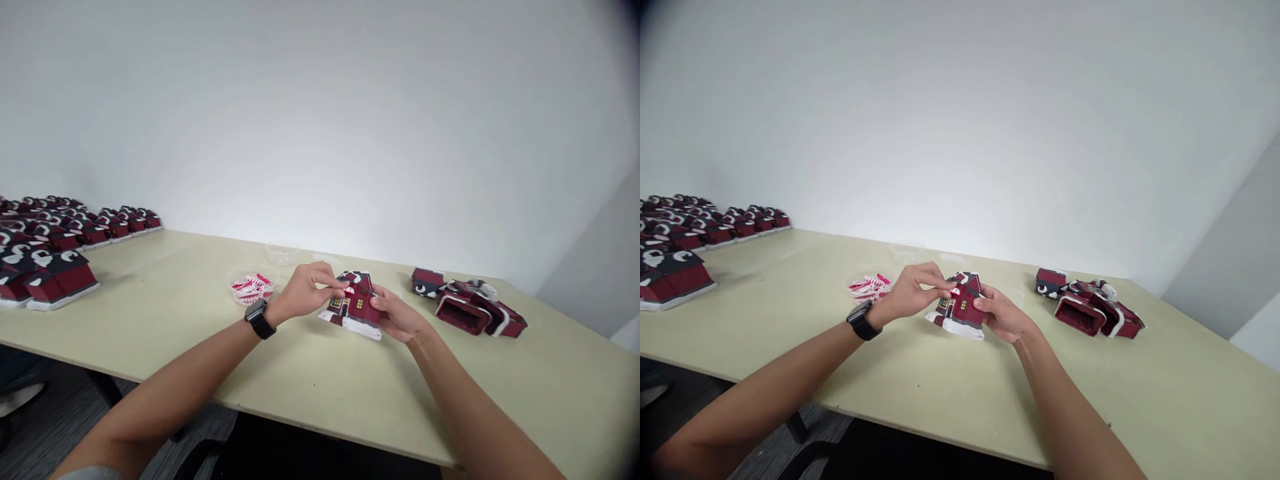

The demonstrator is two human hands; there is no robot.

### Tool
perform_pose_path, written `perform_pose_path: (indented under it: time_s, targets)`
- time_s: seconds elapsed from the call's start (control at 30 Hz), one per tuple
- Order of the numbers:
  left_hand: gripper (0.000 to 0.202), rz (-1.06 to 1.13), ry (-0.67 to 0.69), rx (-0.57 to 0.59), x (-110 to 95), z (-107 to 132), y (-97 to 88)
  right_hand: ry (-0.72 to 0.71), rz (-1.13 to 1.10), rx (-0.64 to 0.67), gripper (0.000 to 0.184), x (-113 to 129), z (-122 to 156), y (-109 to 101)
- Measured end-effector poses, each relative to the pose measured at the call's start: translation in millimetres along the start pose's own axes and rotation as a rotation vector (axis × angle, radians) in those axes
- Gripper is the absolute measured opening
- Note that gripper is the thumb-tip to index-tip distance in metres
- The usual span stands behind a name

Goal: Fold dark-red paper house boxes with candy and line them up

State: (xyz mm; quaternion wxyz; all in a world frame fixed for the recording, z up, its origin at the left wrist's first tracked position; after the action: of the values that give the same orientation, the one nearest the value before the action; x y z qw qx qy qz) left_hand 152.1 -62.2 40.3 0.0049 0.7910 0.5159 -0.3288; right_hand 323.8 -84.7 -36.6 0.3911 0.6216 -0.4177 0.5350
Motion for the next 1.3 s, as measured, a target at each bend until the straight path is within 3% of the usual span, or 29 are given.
perform_pose_path:
  time_s: [0.17, 0.3, 0.43, 0.63, 0.8, 0.93, 1.03, 1.17, 1.3]
  targets:
    - [0.033, 0.207, -0.255, -0.231, 8, -2, -6.8, -0.049, 0.184, 0.098, 0.057, 10, -1, 21]
    - [0.033, 0.276, -0.411, -0.178, 20, 1, 16.3, -0.048, 0.256, 0.142, 0.053, 13, -2, 35]
    - [0.030, 0.235, -0.369, -0.202, 21, 3, 26.2, -0.072, 0.313, 0.132, 0.053, 17, 0, 38]
    - [0.029, 0.211, -0.300, -0.127, 11, 0, 29.5, -0.103, 0.389, 0.178, 0.048, 25, 3, 43]
    - [0.028, 0.284, -0.316, -0.092, 16, 3, 31.8, -0.081, 0.484, 0.176, 0.046, 29, 5, 47]
    - [0.031, 0.177, -0.240, -0.138, 9, 2, 25.3, -0.048, 0.534, 0.125, 0.056, 29, 5, 48]
    - [0.027, -0.015, -0.265, -0.242, -3, -1, 12.3, -0.062, 0.520, -0.026, 0.077, 33, 5, 43]
    - [0.063, -0.191, -0.443, -0.040, -11, -2, 14.1, -0.044, 0.517, -0.205, 0.096, 30, 5, 34]
    - [0.057, -0.119, -0.486, 0.053, -12, 9, 7.9, -0.024, 0.594, -0.165, 0.105, 21, 3, 38]
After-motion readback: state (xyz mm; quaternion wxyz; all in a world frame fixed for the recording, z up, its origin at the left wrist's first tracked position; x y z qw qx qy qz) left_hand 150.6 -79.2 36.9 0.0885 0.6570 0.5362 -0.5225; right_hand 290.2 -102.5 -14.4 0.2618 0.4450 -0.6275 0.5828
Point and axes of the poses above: each hand's wrist, its own z-axis away from the middle knuckle, its own y-axis out of the palm, x = y × z, the point moved 7 cm from there along -z, towards the middle knuckle, and after that the axes turned 10 degrees about z, right-handed, at the moved point
